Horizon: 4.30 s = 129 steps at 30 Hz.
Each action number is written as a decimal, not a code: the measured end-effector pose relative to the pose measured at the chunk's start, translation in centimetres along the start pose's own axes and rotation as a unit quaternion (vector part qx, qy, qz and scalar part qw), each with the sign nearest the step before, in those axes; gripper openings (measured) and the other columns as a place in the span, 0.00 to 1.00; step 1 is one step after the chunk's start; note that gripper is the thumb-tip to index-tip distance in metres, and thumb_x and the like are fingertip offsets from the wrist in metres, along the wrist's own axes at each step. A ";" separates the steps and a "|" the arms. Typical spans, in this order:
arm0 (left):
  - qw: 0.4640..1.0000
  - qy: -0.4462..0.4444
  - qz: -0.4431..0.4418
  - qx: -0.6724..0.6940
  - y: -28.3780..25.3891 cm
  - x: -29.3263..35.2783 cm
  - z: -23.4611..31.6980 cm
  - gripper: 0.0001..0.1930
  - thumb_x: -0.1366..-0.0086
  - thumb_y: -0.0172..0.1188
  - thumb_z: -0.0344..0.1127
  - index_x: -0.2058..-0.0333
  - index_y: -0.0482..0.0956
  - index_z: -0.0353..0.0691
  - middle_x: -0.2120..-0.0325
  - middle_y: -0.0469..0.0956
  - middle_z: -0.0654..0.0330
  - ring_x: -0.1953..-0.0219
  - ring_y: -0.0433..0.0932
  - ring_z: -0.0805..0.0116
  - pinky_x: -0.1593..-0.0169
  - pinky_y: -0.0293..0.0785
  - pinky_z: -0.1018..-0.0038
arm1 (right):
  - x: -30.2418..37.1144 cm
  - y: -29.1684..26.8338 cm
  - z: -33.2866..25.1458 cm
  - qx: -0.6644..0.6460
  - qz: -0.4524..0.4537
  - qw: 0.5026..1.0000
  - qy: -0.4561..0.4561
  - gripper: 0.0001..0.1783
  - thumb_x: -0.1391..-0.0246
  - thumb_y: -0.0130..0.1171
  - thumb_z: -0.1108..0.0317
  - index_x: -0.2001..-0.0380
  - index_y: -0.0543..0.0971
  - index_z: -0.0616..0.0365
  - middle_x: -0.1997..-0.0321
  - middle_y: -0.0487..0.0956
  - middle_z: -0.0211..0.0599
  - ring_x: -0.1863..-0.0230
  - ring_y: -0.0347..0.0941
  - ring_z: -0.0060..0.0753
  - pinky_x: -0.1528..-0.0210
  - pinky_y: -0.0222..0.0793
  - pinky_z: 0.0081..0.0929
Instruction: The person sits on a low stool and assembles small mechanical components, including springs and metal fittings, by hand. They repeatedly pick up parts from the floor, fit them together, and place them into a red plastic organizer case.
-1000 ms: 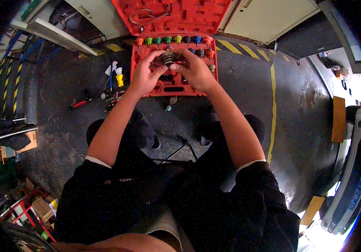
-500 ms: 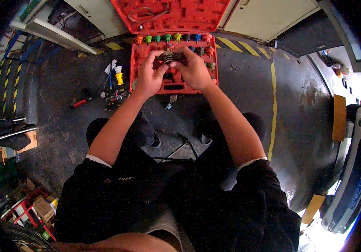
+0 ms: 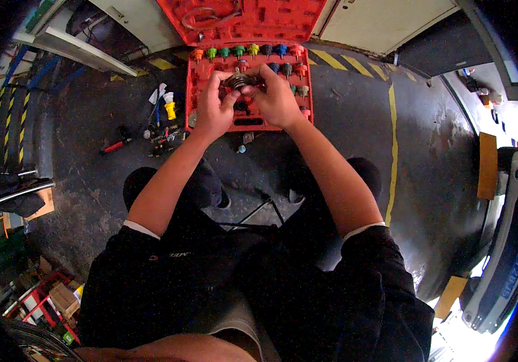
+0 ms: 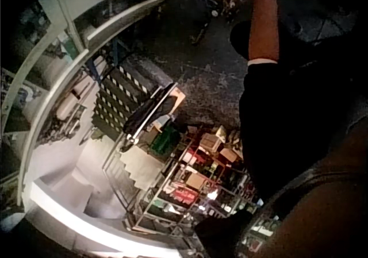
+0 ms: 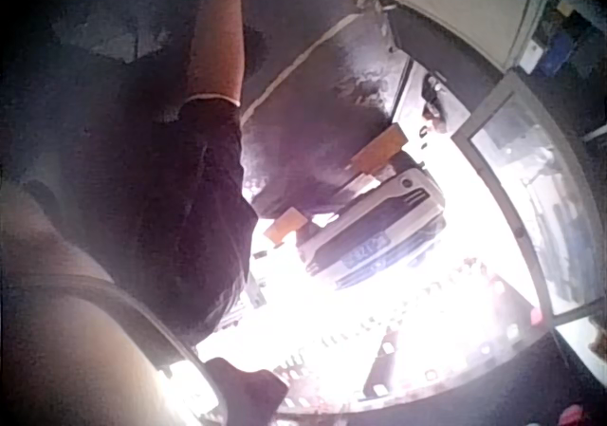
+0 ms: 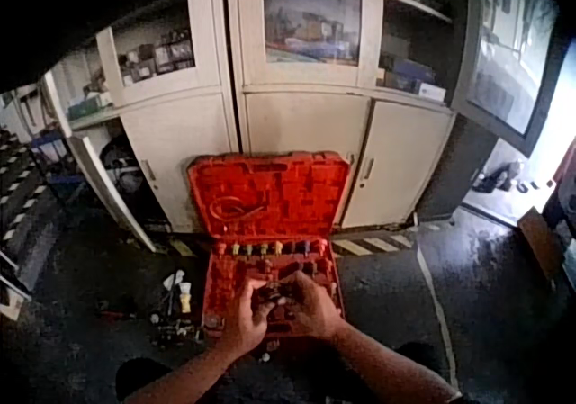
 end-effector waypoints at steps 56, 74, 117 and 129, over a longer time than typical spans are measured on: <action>0.984 -0.033 -0.104 0.140 -1.2 -2.0 -0.2 0.21 0.35 0.66 0.32 0.45 0.72 0.35 0.50 0.78 0.58 0.46 0.76 0.67 0.41 0.71 0.68 | -0.3 -0.6 -1.5 -0.186 -0.065 0.980 0.004 0.24 0.38 0.61 0.73 0.40 0.69 0.63 0.47 0.77 0.36 0.44 0.73 0.27 0.40 0.69 0.28; 0.993 0.107 -0.040 0.009 -1.9 -2.1 2.3 0.27 0.47 0.71 0.24 0.48 0.73 0.40 0.51 0.76 0.54 0.45 0.75 0.57 0.42 0.72 0.66 | -0.4 -1.1 -1.4 -0.163 -0.046 0.986 0.007 0.30 0.47 0.70 0.72 0.42 0.71 0.64 0.50 0.80 0.38 0.50 0.77 0.27 0.44 0.74 0.28; 0.986 0.078 -0.042 -0.140 -1.9 -1.5 0.7 0.12 0.29 0.55 0.37 0.53 0.72 0.36 0.62 0.81 0.47 0.60 0.80 0.45 0.58 0.76 0.56 | -0.1 -0.3 -1.3 -0.116 -0.091 0.988 0.035 0.31 0.41 0.67 0.59 0.39 0.72 0.65 0.45 0.80 0.41 0.47 0.76 0.27 0.43 0.73 0.30; 0.988 0.044 -0.046 -0.142 -1.9 -1.3 0.0 0.14 0.24 0.46 0.41 0.60 0.75 0.37 0.69 0.79 0.46 0.65 0.79 0.42 0.63 0.74 0.54 | 0.4 -0.1 -2.6 0.098 -0.065 0.985 -0.127 0.29 0.48 0.69 0.66 0.42 0.76 0.52 0.46 0.81 0.41 0.44 0.77 0.48 0.43 0.73 0.39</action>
Point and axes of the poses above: each hand's wrist, its own x-axis away from the middle knuckle, its own y-axis out of the palm, z = x × y, the point moved 4 cm from there along -x, towards the middle knuckle
